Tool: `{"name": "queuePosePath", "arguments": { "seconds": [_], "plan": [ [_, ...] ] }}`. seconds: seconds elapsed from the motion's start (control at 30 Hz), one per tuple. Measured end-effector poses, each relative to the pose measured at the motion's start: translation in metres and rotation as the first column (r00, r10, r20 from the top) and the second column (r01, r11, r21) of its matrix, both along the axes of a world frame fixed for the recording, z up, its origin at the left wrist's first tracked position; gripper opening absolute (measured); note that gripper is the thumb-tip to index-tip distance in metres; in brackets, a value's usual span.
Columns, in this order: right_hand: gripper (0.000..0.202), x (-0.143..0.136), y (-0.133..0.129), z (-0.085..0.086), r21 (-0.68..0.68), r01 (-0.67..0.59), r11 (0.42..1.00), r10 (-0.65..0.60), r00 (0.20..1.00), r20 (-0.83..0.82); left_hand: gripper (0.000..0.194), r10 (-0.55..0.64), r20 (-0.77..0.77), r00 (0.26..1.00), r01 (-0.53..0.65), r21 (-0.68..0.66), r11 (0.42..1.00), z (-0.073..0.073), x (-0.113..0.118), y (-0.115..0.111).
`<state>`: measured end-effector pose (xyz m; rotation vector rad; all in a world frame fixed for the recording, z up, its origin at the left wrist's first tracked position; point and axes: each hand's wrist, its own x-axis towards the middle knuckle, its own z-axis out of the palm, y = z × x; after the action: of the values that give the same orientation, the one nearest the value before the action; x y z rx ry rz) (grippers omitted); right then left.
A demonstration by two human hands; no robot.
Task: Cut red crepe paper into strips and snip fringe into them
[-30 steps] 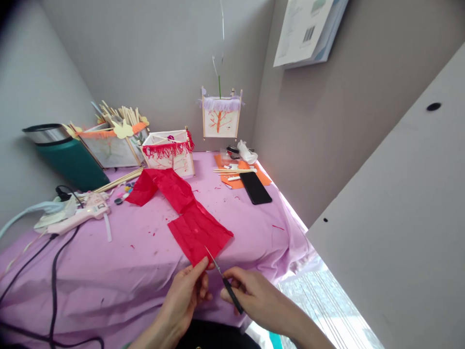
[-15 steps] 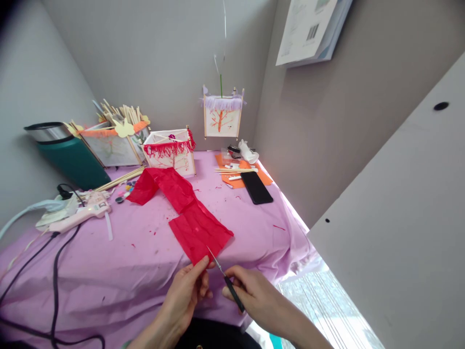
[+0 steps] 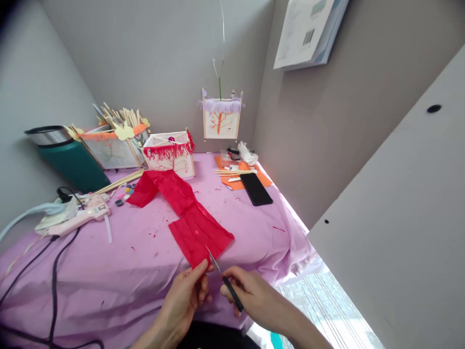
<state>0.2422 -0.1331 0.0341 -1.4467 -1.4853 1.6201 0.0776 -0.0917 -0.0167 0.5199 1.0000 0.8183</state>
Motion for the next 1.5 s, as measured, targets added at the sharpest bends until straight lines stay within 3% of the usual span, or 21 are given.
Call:
{"name": "queuePosePath", "arguments": {
  "seconds": [0.63,1.1,1.5],
  "plan": [
    [0.031,-0.011,0.009,-0.002,0.09,0.023,0.996,-0.03,0.996,0.079,0.039,-0.006,0.047,0.999,0.006,-0.002,1.0,-0.002,-0.006,-0.006],
    [0.027,-0.007,0.01,-0.003,-0.005,-0.007,1.0,0.007,1.0,-0.022,0.038,0.004,0.03,1.0,-0.005,0.032,0.999,-0.002,-0.014,-0.007],
    [0.028,-0.016,0.014,-0.002,0.084,-0.013,0.996,0.007,0.997,0.072,0.039,-0.042,0.039,0.998,0.04,0.053,0.998,-0.003,-0.018,-0.011]
  ]
}}
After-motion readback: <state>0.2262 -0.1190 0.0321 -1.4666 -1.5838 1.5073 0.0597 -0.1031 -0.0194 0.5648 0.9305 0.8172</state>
